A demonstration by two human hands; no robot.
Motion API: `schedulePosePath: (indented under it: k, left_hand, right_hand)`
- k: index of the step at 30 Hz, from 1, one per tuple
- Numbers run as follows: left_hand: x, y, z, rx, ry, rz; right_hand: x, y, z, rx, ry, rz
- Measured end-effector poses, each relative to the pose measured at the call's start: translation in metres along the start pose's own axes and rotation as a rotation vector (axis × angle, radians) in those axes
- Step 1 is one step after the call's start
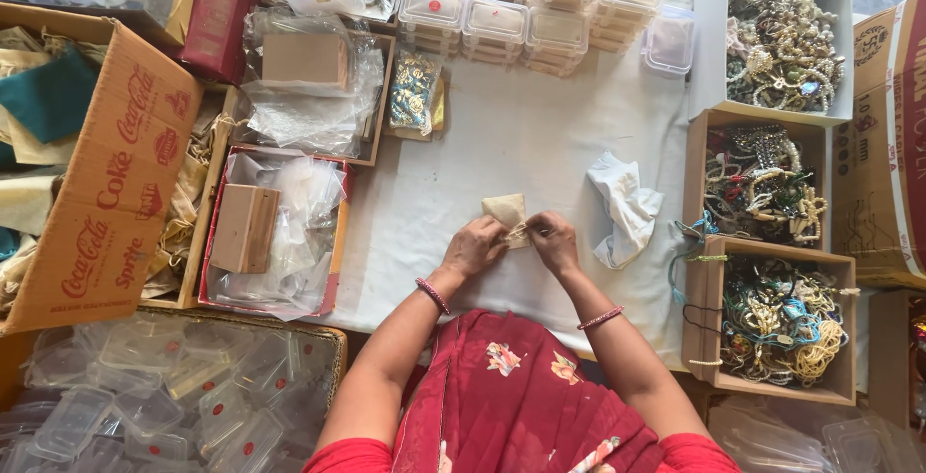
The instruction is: The person picks up jewelry items, wipes them with a white cloth, and places them into small plastic containers or cloth pouches. They then seal the containers and arrange them on the table.
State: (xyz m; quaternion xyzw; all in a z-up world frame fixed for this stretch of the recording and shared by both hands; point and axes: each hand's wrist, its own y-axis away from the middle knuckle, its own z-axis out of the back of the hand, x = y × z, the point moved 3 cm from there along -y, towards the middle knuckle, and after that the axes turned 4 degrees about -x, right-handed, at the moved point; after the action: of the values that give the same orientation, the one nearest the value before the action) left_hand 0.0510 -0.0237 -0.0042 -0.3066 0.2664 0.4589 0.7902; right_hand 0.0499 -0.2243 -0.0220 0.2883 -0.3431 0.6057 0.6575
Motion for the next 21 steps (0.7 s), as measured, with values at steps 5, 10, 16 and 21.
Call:
schedulePosePath:
  k: [5, 10, 16, 21]
  left_hand:
    - [0.006, 0.006, -0.012, -0.007, -0.129, -0.108]
    - [-0.014, 0.006, 0.008, 0.002, -0.211, -0.246]
    - [-0.011, 0.011, 0.008, -0.01, -0.329, -0.336]
    - [0.022, 0.007, -0.02, -0.008, -0.159, 0.097]
  right_hand:
    - [0.023, 0.022, 0.006, 0.004, 0.239, 0.385]
    - [0.047, 0.033, 0.018, 0.104, 0.455, 0.684]
    - [0.039, 0.024, 0.011, 0.047, 0.632, 0.81]
    - [0.017, 0.0, -0.006, 0.174, 0.428, 0.291]
